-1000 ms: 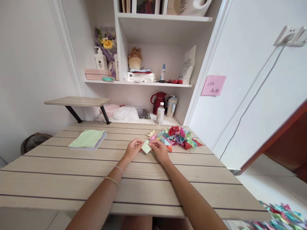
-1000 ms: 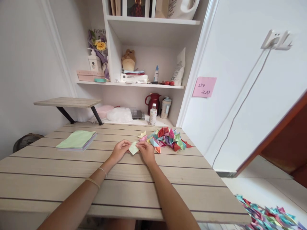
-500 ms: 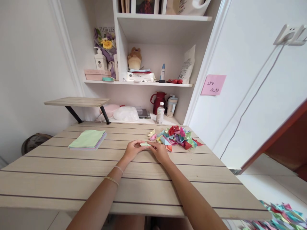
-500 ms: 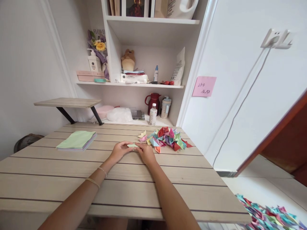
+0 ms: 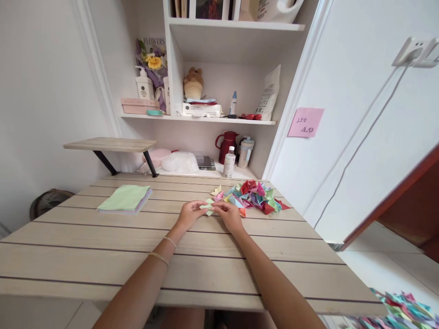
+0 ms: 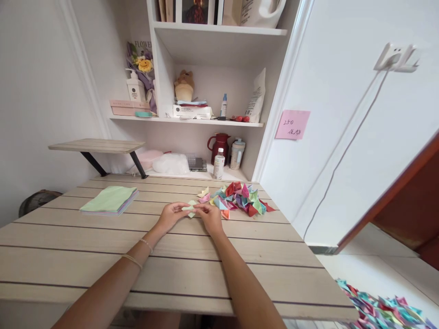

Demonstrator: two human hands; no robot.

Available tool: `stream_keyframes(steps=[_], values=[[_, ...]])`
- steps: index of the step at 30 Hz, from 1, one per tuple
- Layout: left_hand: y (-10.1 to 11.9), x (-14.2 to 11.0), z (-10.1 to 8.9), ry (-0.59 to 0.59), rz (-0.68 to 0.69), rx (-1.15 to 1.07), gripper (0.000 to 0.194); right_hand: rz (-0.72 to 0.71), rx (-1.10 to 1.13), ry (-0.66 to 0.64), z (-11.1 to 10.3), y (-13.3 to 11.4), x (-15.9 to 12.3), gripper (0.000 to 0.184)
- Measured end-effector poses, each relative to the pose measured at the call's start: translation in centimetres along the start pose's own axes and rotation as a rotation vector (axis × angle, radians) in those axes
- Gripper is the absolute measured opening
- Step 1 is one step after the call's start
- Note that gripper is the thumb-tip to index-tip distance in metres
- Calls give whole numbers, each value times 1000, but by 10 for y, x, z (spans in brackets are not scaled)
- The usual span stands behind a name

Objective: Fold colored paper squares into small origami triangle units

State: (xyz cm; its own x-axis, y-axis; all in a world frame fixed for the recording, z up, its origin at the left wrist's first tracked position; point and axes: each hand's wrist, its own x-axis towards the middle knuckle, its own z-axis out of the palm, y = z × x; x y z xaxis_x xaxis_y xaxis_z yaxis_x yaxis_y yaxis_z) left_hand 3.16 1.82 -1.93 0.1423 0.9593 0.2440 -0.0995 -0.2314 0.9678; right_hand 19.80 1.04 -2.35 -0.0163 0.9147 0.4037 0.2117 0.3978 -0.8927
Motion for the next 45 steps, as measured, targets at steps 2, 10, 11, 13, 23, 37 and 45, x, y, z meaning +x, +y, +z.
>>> stream_keyframes(steps=[2, 10, 11, 13, 23, 37, 45], values=[[-1, 0, 0, -3, -1, -14, 38, -9, -27, -2, 1, -1, -1, 30], [2, -2, -2, 39, 172, 227, 33, -204, -325, 53, 0, 0, -3, 20], [3, -2, -3, 43, 219, 285, 29, -230, -340, 62, 0, 0, -3, 18], [5, -3, -3, 55, 291, 371, 23, -251, -348, 75, 0, -1, -3, 16], [0, -2, -1, -17, 90, 72, 23, -107, -157, -60, 3, -11, -7, 28], [5, -6, 3, -64, 198, 294, 23, -206, -388, -186, 4, -20, -10, 28], [12, -13, 6, -66, 338, 481, 21, -217, -682, -70, 5, -21, -12, 26]])
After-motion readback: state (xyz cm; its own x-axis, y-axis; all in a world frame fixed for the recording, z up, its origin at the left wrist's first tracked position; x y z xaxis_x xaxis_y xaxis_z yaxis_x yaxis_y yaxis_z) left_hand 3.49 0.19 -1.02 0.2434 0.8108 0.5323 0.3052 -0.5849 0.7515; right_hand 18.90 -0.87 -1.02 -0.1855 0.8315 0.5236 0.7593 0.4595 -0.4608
